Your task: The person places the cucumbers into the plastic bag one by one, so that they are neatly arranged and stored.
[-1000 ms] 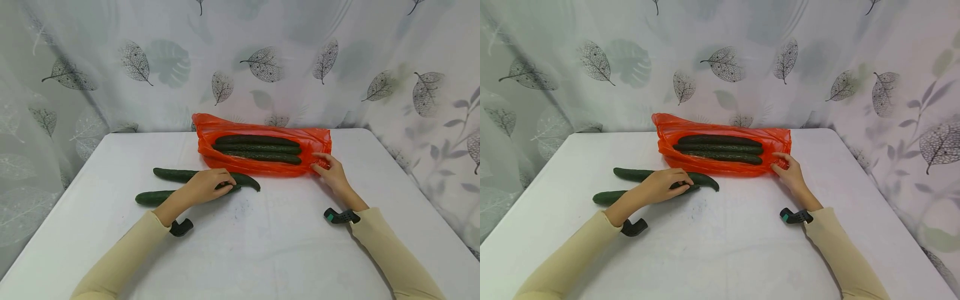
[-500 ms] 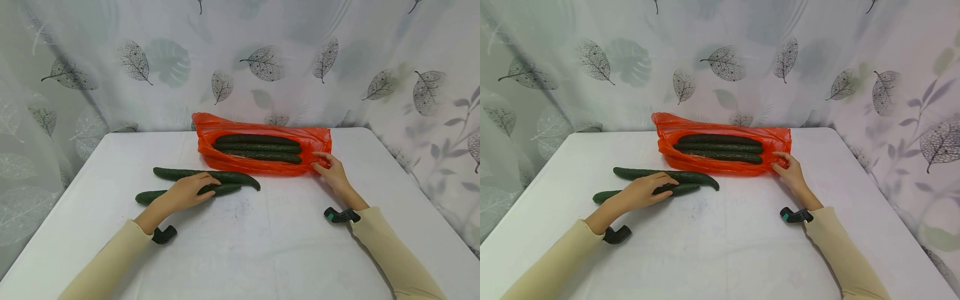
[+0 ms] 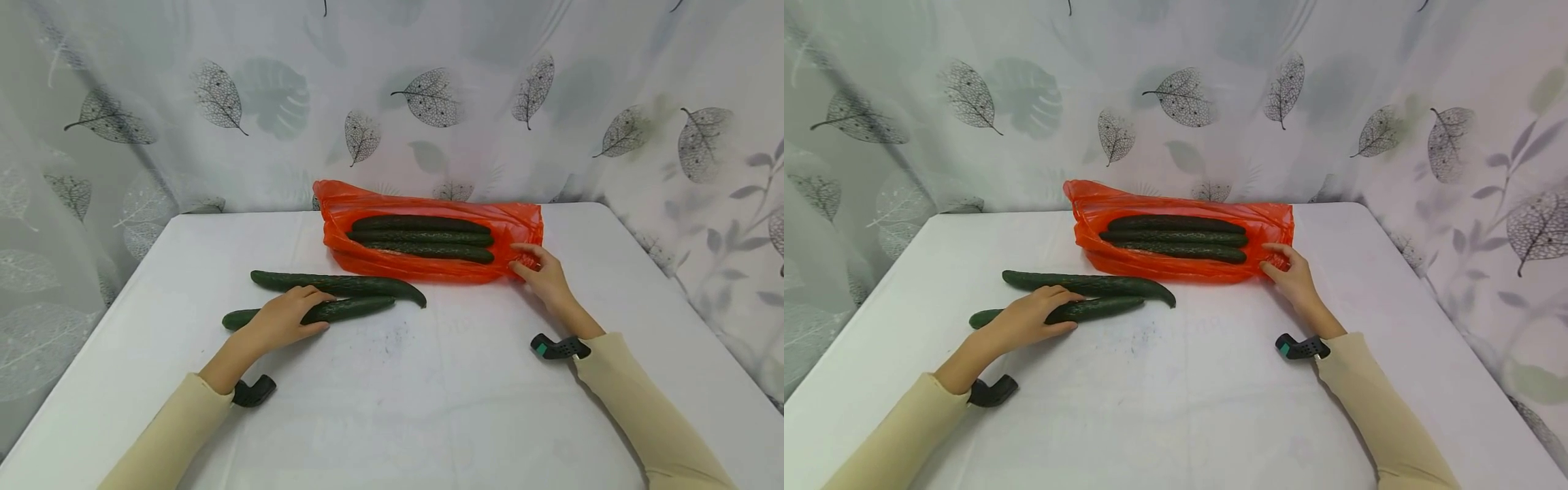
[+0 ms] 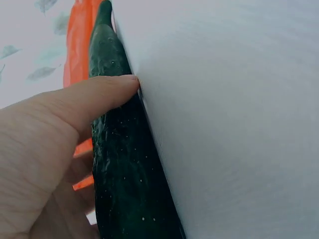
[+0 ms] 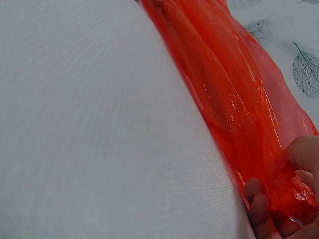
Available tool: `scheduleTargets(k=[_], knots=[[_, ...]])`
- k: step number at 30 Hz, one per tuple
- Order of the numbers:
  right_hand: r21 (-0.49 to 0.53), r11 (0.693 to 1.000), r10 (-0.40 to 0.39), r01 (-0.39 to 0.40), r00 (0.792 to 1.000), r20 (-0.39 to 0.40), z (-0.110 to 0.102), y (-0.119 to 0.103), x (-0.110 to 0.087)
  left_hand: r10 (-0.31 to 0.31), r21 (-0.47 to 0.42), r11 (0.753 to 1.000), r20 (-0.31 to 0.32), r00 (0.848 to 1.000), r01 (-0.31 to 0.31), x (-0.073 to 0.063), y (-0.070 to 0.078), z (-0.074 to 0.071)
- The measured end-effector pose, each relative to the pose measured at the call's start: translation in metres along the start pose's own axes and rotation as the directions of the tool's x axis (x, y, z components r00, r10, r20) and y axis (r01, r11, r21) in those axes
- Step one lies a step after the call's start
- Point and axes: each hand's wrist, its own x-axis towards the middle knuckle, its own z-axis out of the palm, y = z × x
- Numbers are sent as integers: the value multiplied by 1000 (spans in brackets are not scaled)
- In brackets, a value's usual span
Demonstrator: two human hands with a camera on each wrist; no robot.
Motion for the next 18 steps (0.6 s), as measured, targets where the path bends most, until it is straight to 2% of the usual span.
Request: scheduleTargets(k=[4,11,18], knots=[[-3,1000,1,-1,1000,4,0,-1,0,-2,8,1000,-9,1000,2,-1,-2,1],[1,1000,-2,2,1000,3,1,1,1,6,-34,999,-11,1000,-6,-2,-8,3],[-3,1000,-1,1,1000,-4,0,1,1,46,-31,998,-42,998,-48,-4,-10,5]])
